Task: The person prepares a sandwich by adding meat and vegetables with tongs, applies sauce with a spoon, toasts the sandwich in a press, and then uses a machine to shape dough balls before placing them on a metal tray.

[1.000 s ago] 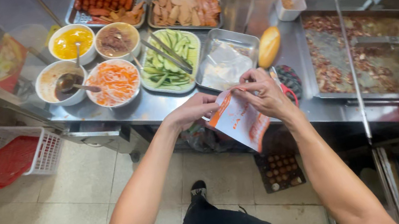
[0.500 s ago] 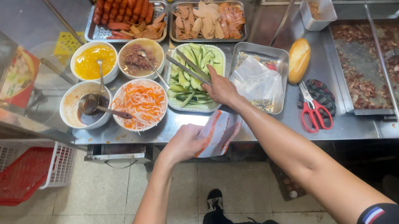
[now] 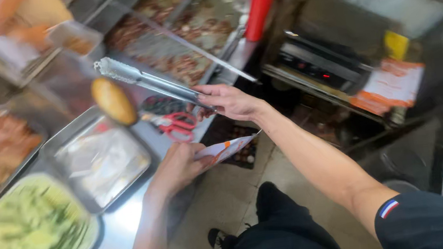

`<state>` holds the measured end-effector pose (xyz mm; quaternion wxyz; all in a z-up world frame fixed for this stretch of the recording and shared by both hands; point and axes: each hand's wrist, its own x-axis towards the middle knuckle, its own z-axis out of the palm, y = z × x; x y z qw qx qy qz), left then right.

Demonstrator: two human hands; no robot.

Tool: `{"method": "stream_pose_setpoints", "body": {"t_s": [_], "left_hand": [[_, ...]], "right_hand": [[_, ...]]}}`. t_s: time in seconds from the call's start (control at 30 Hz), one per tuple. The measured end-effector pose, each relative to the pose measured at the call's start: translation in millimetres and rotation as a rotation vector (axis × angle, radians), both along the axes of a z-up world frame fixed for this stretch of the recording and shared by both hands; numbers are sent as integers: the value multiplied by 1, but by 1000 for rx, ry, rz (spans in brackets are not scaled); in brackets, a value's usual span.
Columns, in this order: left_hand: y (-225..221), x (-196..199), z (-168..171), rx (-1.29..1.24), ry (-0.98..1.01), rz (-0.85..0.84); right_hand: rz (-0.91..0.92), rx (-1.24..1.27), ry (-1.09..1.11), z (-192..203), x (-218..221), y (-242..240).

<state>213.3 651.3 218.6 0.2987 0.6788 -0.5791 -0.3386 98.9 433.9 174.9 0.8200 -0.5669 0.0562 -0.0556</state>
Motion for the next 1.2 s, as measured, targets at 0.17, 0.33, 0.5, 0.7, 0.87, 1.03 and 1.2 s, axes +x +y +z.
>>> {"method": "stream_pose_setpoints", "body": {"t_s": [0.17, 0.33, 0.5, 0.7, 0.87, 1.03, 1.2], "left_hand": [[-146, -67, -8, -103, -98, -355], [-285, -131, -32, -46, -272, -568], [-417, -174, -109, -54, -532, -608], [-535, -185, -183, -1, -778, -640], [-611, -172, -220, -20, -917, -680], [-643, -166, -253, 44, -988, -775], [-643, -162, -253, 63, -952, -828]], "right_hand": [[-417, 145, -71, -17, -162, -99], [-799, 289, -32, -73, -276, -162], [-838, 286, -156, -145, -337, -213], [-1140, 495, 77, -196, -365, -249], [-1248, 371, 121, -237, -361, -253], [-1251, 438, 22, -250, -340, -228], [-1297, 486, 20, -240, -297, -215]]}}
